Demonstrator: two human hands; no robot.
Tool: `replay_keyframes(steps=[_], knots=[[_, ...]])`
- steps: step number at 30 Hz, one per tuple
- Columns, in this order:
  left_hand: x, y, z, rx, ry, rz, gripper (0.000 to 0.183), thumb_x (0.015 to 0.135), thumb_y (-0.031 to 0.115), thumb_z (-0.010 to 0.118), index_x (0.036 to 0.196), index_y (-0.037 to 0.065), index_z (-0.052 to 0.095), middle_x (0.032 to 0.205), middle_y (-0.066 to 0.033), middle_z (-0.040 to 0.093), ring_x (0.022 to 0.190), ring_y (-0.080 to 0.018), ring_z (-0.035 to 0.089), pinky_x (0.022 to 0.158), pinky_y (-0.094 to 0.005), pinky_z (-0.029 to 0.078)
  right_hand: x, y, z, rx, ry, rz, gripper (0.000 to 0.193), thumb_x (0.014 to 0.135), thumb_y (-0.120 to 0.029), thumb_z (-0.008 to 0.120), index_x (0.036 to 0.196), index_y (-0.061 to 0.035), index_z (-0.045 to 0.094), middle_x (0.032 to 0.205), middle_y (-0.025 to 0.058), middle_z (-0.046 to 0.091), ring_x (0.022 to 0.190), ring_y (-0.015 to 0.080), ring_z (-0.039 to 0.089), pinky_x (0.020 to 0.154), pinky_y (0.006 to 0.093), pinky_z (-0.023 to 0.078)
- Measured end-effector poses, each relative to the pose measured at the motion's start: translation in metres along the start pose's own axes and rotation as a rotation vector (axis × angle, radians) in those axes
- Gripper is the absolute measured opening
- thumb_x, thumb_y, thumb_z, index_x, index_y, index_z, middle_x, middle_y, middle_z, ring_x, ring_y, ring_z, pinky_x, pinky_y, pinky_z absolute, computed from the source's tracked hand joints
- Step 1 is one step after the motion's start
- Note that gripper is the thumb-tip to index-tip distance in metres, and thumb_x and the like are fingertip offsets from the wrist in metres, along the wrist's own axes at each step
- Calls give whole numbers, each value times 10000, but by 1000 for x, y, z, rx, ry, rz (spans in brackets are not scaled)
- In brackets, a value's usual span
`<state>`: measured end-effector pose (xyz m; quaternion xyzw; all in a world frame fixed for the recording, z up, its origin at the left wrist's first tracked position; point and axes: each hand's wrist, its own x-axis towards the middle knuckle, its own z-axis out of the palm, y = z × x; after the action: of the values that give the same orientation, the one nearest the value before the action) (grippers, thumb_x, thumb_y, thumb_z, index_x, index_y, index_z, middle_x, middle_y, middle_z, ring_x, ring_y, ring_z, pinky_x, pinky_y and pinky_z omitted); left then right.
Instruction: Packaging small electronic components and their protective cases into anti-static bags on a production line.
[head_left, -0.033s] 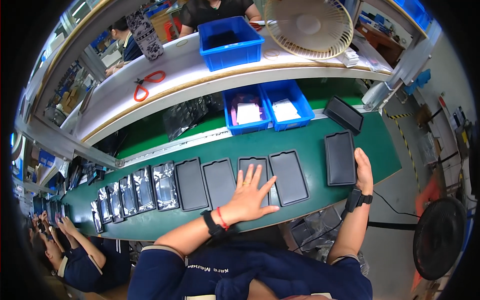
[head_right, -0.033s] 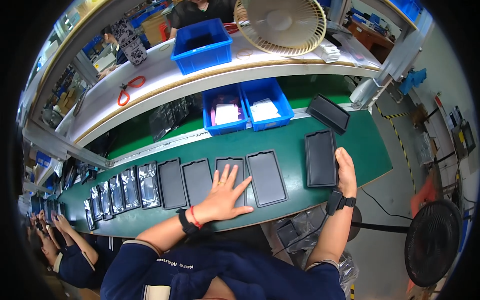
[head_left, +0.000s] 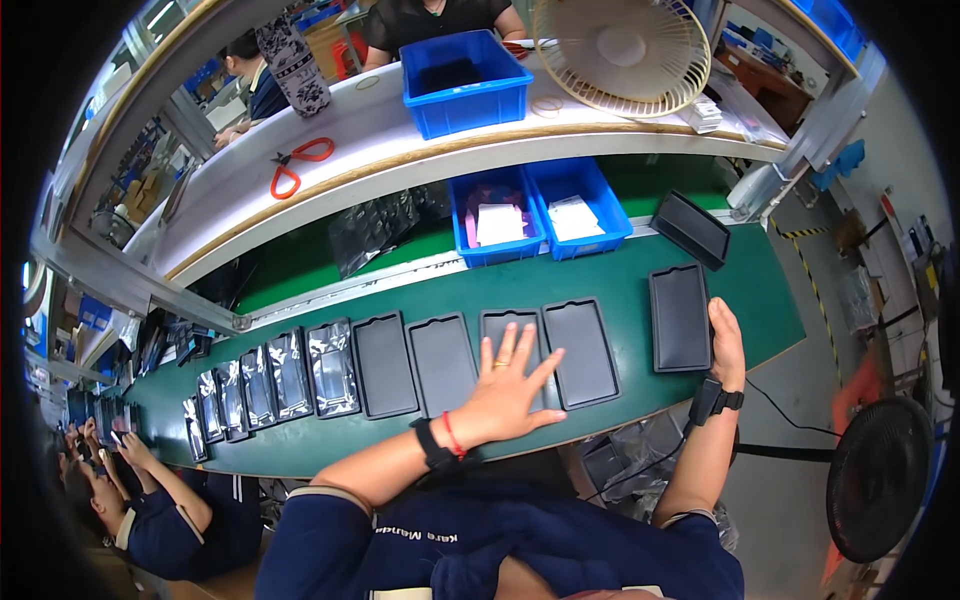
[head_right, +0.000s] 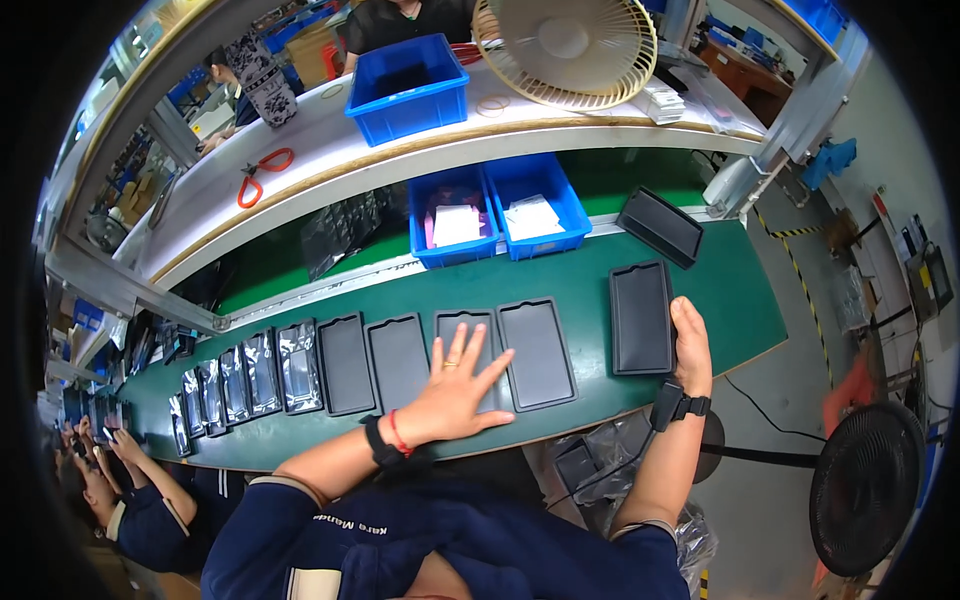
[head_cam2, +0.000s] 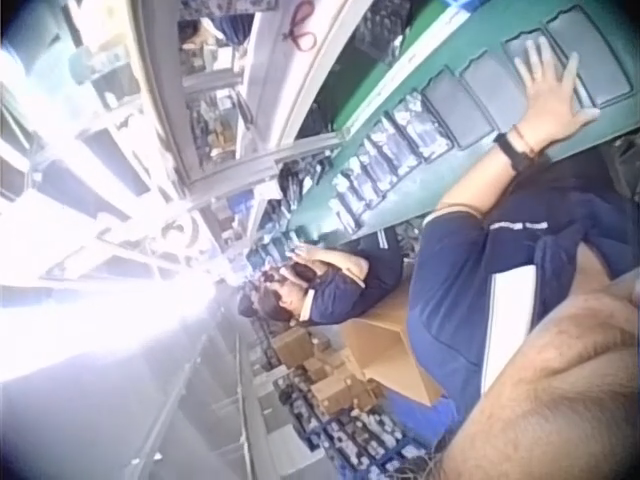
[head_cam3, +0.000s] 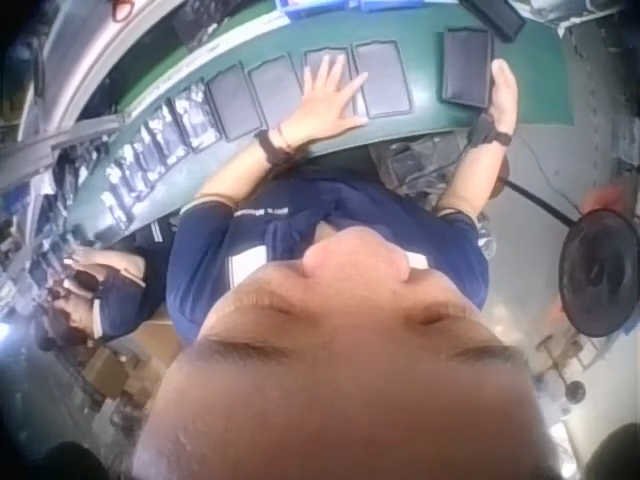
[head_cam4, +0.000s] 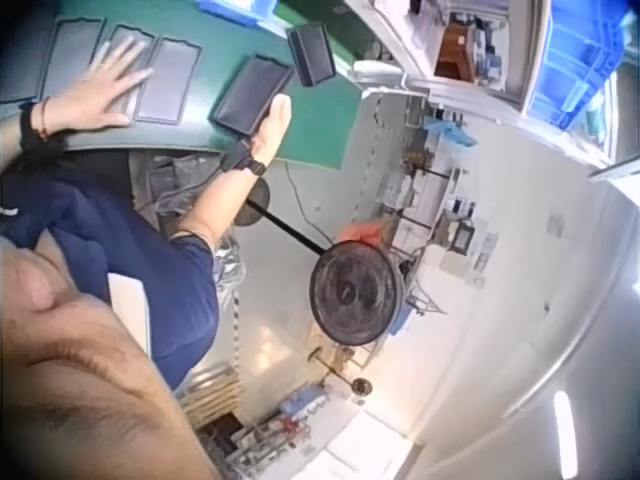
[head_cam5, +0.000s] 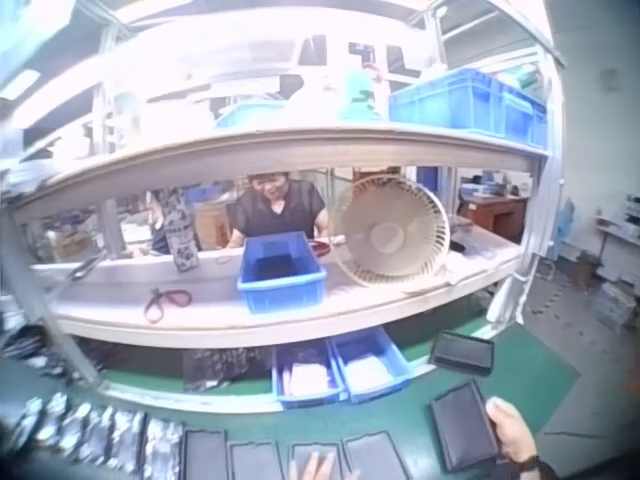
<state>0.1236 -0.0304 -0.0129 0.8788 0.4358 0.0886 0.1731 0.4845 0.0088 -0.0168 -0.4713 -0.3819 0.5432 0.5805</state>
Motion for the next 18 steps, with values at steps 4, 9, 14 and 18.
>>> replay_keyframes(steps=[4,9,14,18], knots=[[26,15,24,-165,-63,92,699,840,557,544,1424,244,324,1487,-285,64,1373,-485,-4,1040,-660,56,-4,14,17,8,90,18,202,977,-244,465,844,-96,500,765,-41,530,658,27,489,619,189,441],[20,4,20,-41,-116,81,635,854,530,538,1375,195,398,1510,-196,108,1377,-466,30,1032,-683,62,-10,27,35,-29,3,39,220,976,-247,467,815,-100,495,722,-56,509,637,18,452,584,187,403],[-4,-13,11,-28,-70,19,628,845,509,564,1333,136,431,1503,-200,131,1373,-472,51,1025,-692,66,-22,30,79,45,-27,98,225,978,-243,461,804,-102,482,732,-52,515,649,20,476,608,182,420],[-23,-25,3,-16,-62,-59,637,842,526,555,1314,113,445,1496,-209,135,1374,-466,54,1020,-696,69,-23,30,95,-60,-54,-37,205,973,-208,472,800,-98,476,722,-72,466,647,10,409,610,181,379]])
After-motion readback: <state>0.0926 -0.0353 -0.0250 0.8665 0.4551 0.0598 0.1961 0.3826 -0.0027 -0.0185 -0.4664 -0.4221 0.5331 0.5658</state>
